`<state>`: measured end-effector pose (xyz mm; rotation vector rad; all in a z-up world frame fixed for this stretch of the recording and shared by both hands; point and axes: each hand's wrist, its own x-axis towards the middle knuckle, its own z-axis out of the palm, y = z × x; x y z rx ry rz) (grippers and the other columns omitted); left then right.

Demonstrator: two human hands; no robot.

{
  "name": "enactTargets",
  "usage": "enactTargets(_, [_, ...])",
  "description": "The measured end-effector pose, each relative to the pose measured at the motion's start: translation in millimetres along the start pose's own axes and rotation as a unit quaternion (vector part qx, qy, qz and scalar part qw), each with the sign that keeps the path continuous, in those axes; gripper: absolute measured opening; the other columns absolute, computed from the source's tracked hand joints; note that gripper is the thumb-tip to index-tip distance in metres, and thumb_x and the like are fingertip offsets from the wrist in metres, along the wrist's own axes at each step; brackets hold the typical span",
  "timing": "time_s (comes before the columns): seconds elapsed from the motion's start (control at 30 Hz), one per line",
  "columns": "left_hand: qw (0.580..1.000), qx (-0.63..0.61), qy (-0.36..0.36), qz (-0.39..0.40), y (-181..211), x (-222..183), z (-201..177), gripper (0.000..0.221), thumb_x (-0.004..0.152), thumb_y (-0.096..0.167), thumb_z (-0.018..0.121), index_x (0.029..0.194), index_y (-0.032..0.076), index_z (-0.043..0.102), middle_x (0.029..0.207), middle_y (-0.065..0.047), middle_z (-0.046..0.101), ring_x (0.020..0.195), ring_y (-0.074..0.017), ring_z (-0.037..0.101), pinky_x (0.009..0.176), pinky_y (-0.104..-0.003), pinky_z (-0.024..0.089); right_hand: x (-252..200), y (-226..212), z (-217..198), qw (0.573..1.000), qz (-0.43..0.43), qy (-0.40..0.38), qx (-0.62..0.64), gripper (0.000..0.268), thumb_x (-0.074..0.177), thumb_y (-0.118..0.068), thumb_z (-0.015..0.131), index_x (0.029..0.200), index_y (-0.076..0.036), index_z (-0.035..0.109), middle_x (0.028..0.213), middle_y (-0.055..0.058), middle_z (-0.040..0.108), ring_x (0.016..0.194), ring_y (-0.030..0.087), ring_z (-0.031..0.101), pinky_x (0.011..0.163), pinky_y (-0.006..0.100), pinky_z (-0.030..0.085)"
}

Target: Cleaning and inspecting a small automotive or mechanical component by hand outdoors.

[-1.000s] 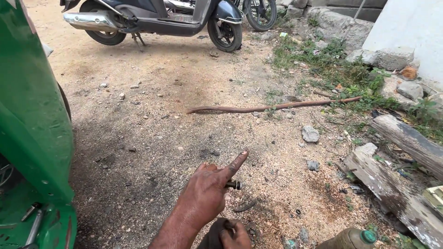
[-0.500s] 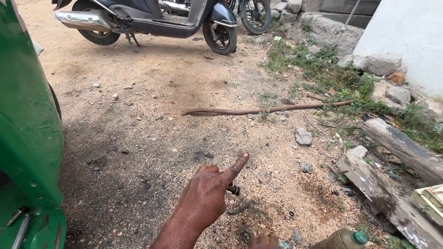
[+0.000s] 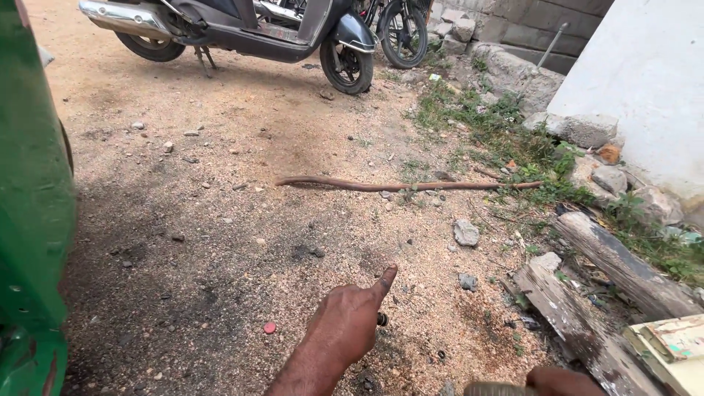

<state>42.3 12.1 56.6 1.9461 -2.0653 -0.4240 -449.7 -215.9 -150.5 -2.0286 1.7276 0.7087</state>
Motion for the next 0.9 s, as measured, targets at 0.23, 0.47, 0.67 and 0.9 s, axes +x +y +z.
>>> enactTargets(0.23, [0.966, -0.214, -0.092, -0.115, -4.8, 44.5, 80.7, 0.072, 0.086, -0.013, 0.062, 0.149, 0.018, 0.048, 0.128, -0.010, 0.066, 0.113, -0.0202, 0.063, 0.099, -0.038, 0.055, -133.3, -39.7, -84.6, 0.812, -0.060, 0.129, 0.566, 0.061, 0.080, -0.015, 0.082, 0.135, -0.001, 0.059, 0.119, 0.022, 0.071, 0.107, 0.038, 0.071, 0.095, 0.050, 0.058])
enactTargets(0.47, [0.884, -0.391, -0.146, -0.212, 16.2, 62.4, 107.1, 0.044, 0.088, 0.000, 0.071, 0.131, 0.011, 0.069, 0.121, -0.011, 0.072, 0.098, -0.0178, 0.069, 0.085, -0.034, 0.059, -244.9, -177.7, -98.1, 0.498, -0.293, 0.301, 0.758, 0.056, 0.080, 0.002, 0.073, 0.132, -0.005, 0.054, 0.120, 0.012, 0.068, 0.115, 0.029, 0.067, 0.100, 0.049, 0.055])
enactTargets(0.67, [0.735, -0.604, -0.172, -0.256, 18.3, 70.4, 120.4, 0.031, 0.099, 0.013, 0.067, 0.122, -0.008, 0.066, 0.086, -0.018, 0.067, 0.059, -0.0200, 0.063, 0.048, -0.032, 0.057, -244.7, -214.0, -82.5, 0.610, -0.193, 0.348, 0.686, 0.048, 0.070, 0.005, 0.082, 0.115, 0.004, 0.063, 0.108, 0.017, 0.077, 0.106, 0.031, 0.074, 0.095, 0.045, 0.058])
enactTargets(0.9, [0.639, -0.682, -0.139, -0.328, 30.9, 82.9, 120.2, 0.032, 0.108, 0.020, 0.045, 0.129, -0.001, 0.057, 0.076, -0.012, 0.062, 0.054, -0.0167, 0.054, 0.043, -0.029, 0.048, -236.9, -215.2, -78.7, 0.609, -0.206, 0.361, 0.676, 0.046, 0.066, 0.000, 0.085, 0.108, 0.000, 0.069, 0.104, 0.014, 0.078, 0.097, 0.025, 0.075, 0.086, 0.042, 0.064])
